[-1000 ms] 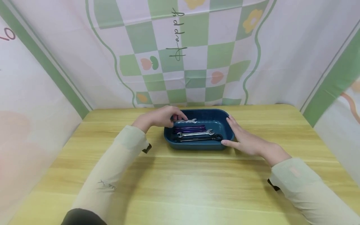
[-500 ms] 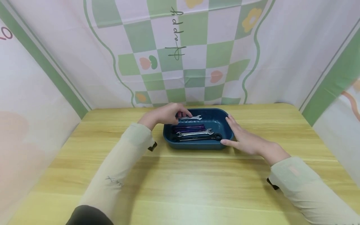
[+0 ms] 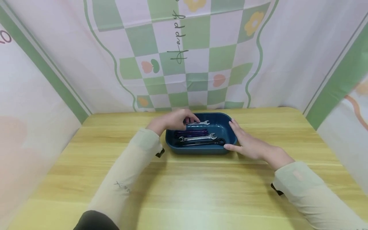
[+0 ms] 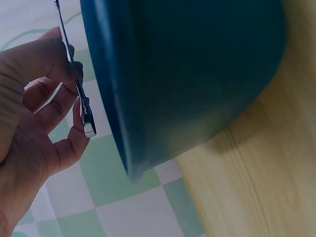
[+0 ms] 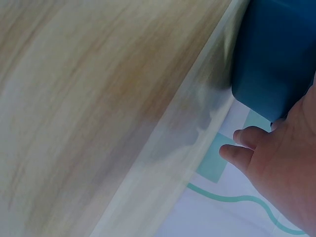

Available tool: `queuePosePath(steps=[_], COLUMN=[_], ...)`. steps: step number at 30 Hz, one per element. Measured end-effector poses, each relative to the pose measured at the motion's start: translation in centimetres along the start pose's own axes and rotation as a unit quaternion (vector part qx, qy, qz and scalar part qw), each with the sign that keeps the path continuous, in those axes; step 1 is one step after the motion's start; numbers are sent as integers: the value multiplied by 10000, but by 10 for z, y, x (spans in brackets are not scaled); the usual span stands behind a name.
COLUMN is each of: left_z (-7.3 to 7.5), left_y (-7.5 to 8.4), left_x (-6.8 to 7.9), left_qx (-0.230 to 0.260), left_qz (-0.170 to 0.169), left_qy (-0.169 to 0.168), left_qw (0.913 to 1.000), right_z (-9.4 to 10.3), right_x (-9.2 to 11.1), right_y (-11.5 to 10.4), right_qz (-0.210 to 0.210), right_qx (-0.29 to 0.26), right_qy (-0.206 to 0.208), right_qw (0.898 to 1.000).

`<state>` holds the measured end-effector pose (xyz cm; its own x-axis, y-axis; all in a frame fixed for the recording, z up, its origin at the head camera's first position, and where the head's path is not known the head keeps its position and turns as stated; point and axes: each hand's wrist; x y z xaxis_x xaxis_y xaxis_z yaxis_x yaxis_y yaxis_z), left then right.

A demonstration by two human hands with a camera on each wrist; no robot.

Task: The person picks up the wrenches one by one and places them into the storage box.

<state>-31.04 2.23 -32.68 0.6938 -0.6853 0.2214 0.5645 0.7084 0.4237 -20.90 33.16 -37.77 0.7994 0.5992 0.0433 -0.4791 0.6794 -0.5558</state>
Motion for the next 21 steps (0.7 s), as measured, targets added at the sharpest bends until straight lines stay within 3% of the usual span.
queuePosePath(steps=[21], left_z=[-18], left_y=[-2], left_x=[-13], left_qx=[-48], left_qz=[32], left_qy=[98], left_qw=[9999], right_z=[-2], right_x=[4], right_y=[-3], right_qz=[21], right_qx=[11], right_qy=[55], right_qw=[10000])
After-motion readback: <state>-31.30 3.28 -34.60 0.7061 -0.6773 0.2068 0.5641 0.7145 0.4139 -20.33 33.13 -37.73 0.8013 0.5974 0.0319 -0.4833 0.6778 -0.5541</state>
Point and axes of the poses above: each hand's wrist, its own x-axis away from the middle knuckle, its own z-axis out of the back of the hand, y = z × x, and after that the axes turned 10 degrees about z, right-handed
